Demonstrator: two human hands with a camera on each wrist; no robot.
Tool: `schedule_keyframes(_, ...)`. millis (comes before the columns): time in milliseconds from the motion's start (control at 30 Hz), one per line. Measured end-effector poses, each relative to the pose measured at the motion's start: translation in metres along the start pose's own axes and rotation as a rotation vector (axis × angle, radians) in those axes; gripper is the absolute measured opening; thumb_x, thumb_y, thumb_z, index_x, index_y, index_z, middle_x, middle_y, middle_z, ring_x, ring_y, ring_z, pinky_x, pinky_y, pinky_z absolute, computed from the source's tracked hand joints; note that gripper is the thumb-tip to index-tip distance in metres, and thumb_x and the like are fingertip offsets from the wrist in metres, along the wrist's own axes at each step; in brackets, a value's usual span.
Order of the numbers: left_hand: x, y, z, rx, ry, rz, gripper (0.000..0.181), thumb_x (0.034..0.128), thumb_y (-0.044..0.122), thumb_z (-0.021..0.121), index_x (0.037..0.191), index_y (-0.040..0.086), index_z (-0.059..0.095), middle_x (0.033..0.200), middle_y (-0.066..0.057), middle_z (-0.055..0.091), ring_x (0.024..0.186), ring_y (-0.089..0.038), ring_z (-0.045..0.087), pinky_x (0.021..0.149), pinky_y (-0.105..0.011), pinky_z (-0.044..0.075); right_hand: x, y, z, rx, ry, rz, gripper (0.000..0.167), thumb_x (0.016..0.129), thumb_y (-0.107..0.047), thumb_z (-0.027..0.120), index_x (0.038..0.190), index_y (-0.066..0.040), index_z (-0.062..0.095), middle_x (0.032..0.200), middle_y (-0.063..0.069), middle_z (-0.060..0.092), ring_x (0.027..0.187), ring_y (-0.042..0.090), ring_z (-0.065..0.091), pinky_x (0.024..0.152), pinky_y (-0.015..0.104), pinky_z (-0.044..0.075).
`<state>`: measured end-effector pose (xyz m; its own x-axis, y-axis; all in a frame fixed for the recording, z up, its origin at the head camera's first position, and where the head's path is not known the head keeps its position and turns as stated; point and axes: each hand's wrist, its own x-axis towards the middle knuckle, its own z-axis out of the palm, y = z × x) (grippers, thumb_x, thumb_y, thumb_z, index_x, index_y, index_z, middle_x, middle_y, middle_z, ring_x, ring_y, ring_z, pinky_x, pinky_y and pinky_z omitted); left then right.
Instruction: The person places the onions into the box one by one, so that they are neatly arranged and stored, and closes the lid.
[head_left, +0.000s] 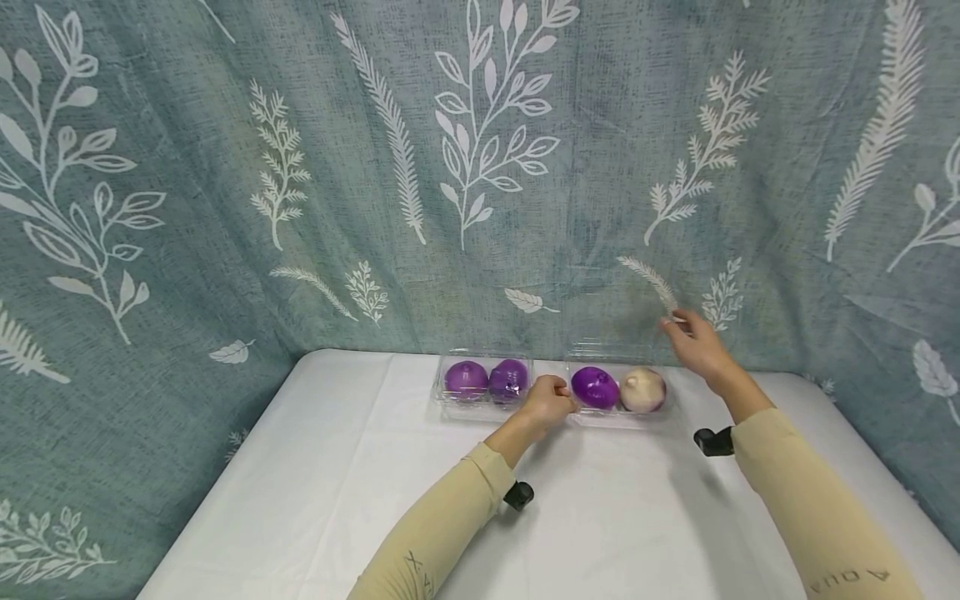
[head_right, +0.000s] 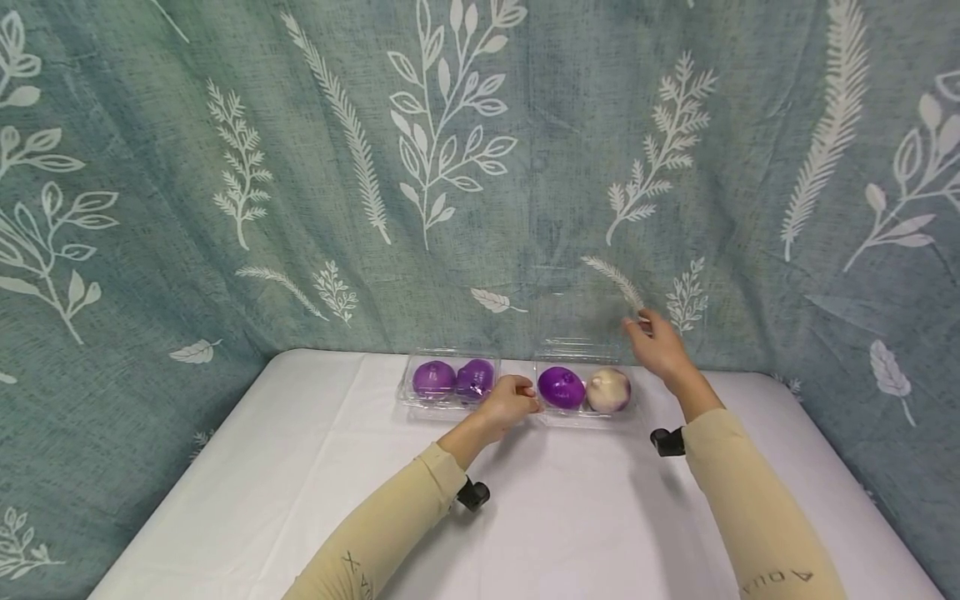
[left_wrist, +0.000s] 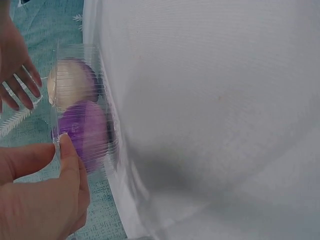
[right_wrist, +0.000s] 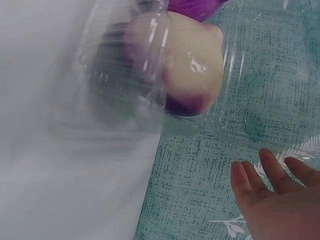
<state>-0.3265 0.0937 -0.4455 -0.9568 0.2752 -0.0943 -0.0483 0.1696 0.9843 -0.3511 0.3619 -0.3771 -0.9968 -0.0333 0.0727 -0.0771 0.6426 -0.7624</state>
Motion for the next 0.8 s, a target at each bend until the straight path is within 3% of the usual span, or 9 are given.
schedule_keyframes(200, -0.002, 0.001, 0.001, 0.010, -0.001, -0.005, 0.054, 0.0884, -0.015, 0.062, 0.140, -0.019, 0.045, 0.096, -0.005, 0.055, 0.090, -0.017, 0.058, 0.085, -0.024, 0.058, -0.009, 0.004, -0.003, 0.029, 0.011, -0.007, 0.076, 0.111, -0.044, 0.010, 0.151, 0.019, 0.022, 0.149, 0.041, 0.036, 0.141, 0.056, 0.030, 0.113, 0.069, 0.035)
schedule_keyframes(367, -0.003, 0.002, 0.001, 0.026, 0.008, 0.012, 0.053, 0.0864, -0.016, 0.060, 0.137, -0.020, 0.047, 0.092, -0.003, 0.052, 0.090, -0.018, 0.059, 0.086, -0.024, 0.058, -0.019, 0.009, -0.006, 0.056, 0.001, 0.005, 0.080, 0.110, -0.047, 0.006, 0.147, 0.019, 0.033, 0.150, 0.040, 0.036, 0.143, 0.055, 0.029, 0.115, 0.066, 0.035)
schedule_keyframes(533, -0.004, 0.004, 0.001, 0.028, 0.015, 0.001, 0.053, 0.0865, -0.016, 0.059, 0.139, -0.019, 0.047, 0.095, -0.004, 0.054, 0.090, -0.015, 0.056, 0.088, -0.026, 0.058, -0.030, 0.011, -0.008, 0.044, -0.011, -0.009, 0.075, 0.112, -0.042, 0.013, 0.143, 0.020, 0.040, 0.148, 0.040, 0.040, 0.142, 0.054, 0.034, 0.114, 0.064, 0.038)
schedule_keyframes(800, -0.005, 0.005, 0.003, 0.051, 0.023, -0.039, 0.057, 0.0894, -0.011, 0.062, 0.143, -0.016, 0.044, 0.097, -0.007, 0.057, 0.092, -0.018, 0.062, 0.092, -0.031, 0.059, -0.051, 0.016, -0.009, 0.054, -0.134, 0.025, 0.058, 0.114, -0.026, 0.028, 0.153, 0.016, 0.027, 0.155, 0.040, 0.029, 0.143, 0.054, 0.030, 0.113, 0.061, 0.041)
